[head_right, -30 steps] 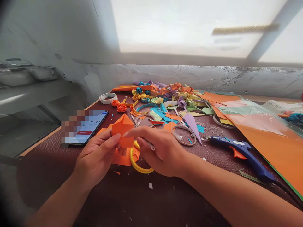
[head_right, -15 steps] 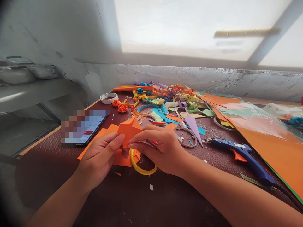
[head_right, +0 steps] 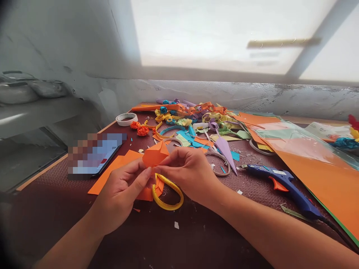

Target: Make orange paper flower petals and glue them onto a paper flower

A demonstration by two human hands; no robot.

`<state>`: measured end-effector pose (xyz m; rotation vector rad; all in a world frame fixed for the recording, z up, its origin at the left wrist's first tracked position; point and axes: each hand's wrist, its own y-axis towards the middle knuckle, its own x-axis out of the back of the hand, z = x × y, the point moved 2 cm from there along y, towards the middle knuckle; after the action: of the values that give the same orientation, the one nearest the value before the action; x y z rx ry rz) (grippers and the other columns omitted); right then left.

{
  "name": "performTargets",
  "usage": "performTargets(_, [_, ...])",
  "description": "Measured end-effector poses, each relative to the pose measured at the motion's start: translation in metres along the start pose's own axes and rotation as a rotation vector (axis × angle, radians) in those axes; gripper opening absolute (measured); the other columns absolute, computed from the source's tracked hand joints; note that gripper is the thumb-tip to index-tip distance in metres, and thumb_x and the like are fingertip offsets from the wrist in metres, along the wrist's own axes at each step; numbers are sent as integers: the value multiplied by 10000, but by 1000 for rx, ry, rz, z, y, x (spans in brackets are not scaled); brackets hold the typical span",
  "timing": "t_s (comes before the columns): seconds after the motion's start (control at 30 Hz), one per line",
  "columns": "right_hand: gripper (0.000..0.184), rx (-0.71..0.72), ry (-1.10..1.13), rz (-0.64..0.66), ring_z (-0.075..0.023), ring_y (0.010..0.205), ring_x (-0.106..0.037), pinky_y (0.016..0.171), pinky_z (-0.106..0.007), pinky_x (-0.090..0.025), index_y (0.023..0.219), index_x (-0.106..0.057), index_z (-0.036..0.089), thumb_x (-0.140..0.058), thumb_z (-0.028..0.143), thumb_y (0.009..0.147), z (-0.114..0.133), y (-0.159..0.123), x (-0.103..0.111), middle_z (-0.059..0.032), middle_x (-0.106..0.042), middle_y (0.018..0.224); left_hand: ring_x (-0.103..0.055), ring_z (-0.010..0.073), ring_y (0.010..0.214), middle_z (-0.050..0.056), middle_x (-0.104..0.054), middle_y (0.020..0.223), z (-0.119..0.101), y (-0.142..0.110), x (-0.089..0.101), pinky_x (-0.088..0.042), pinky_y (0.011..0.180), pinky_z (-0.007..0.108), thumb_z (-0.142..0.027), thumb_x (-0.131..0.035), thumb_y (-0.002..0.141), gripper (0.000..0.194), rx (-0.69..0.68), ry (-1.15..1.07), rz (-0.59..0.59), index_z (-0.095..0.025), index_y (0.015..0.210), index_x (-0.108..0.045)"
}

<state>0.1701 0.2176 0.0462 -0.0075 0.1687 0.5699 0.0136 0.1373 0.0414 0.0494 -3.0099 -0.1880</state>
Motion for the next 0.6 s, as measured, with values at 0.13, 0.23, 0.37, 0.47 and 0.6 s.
performTargets(0.13, [410,3,0,18,-185,674,-726,638,-288,-600,691,-701,201,-1013,408,525,0,-1,0,-34,-791,765,-529,122,699,-20,-561,769,1,-1,0,-495,631,213,-467,-564,1004,317,34,-29,14,-203,836,-613])
performTargets(0.23, [404,8,-27,16,-183,649,-716,602,-288,-583,695,-692,199,-1003,412,551,-2,-1,1,-33,-785,755,-507,123,704,-15,-553,763,1,-1,1,-474,640,217,-463,-567,1001,336,21,-8,20,-195,800,-588])
performTargets(0.37, [375,35,3,22,-152,639,-701,590,-249,-558,738,-687,198,-996,349,587,-1,1,2,-8,-771,742,-513,121,709,-18,-560,754,0,2,1,-469,656,211,-443,-566,1004,325,11,32,16,-194,797,-584])
performTargets(0.47, [403,58,58,34,-122,606,-681,572,-215,-528,820,-630,216,-981,289,635,0,2,1,21,-766,725,-524,114,709,-25,-571,753,0,5,2,-475,675,207,-413,-572,1005,301,6,-1,-3,-194,799,-584])
performTargets(0.6, [413,109,94,72,-127,634,-707,601,-217,-540,887,-555,245,-935,269,728,-1,0,1,40,-769,743,-549,116,746,-21,-589,775,1,6,5,-493,719,208,-376,-574,1003,253,5,-90,-5,-193,836,-622])
